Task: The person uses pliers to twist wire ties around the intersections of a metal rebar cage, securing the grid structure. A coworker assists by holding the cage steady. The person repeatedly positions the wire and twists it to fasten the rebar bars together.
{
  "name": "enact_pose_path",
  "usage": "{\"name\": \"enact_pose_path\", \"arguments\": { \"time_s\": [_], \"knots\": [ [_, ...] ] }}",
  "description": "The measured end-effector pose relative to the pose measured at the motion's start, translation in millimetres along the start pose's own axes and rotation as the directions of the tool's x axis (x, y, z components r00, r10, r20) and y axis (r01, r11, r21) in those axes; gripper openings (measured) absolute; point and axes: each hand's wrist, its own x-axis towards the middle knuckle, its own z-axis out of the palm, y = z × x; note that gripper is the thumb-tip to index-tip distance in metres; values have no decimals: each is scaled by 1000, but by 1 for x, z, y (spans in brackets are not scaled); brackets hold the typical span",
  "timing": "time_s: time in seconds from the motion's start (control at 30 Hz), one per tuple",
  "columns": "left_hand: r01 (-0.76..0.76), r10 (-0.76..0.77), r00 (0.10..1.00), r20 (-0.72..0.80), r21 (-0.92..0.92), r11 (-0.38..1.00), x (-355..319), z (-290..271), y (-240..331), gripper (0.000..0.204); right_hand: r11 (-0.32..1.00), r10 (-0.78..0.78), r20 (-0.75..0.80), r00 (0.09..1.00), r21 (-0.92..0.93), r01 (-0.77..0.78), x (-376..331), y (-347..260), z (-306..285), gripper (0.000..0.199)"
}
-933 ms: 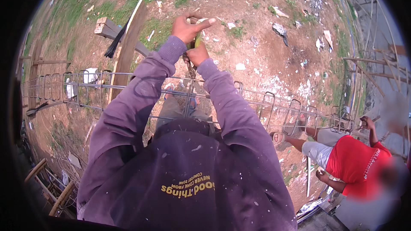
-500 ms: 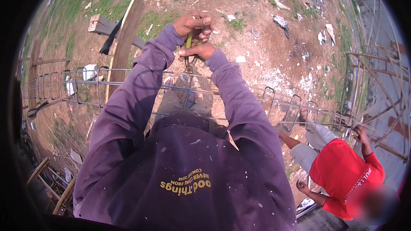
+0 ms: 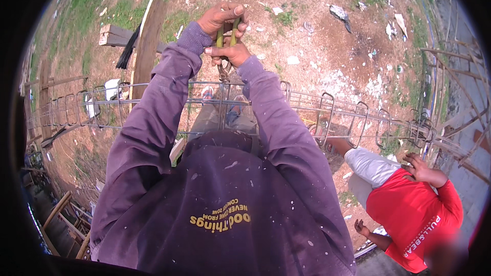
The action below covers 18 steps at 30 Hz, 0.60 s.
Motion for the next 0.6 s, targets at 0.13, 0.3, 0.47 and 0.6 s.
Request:
{"name": "enact_pose_path", "arguments": {
  "time_s": [0.13,0.3,0.47,0.6],
  "knots": [
    [88,491,591,-640,657,749,9,45,-22,64,891,-398,-652,645,-441,103,23,25,39,30],
    [38,194,823,-534,393,919,-6,34,-20,53,774,-629,-522,575,-486,405,-2,29,54,34],
    [-59,66,980,-186,44,997,-15,0,1,56,983,-71,-192,979,-181,35,4,9,12,27],
    [-24,337,639,-692,419,908,-13,63,-24,53,926,-366,-633,682,-319,201,16,45,47,40]
  ]
}}
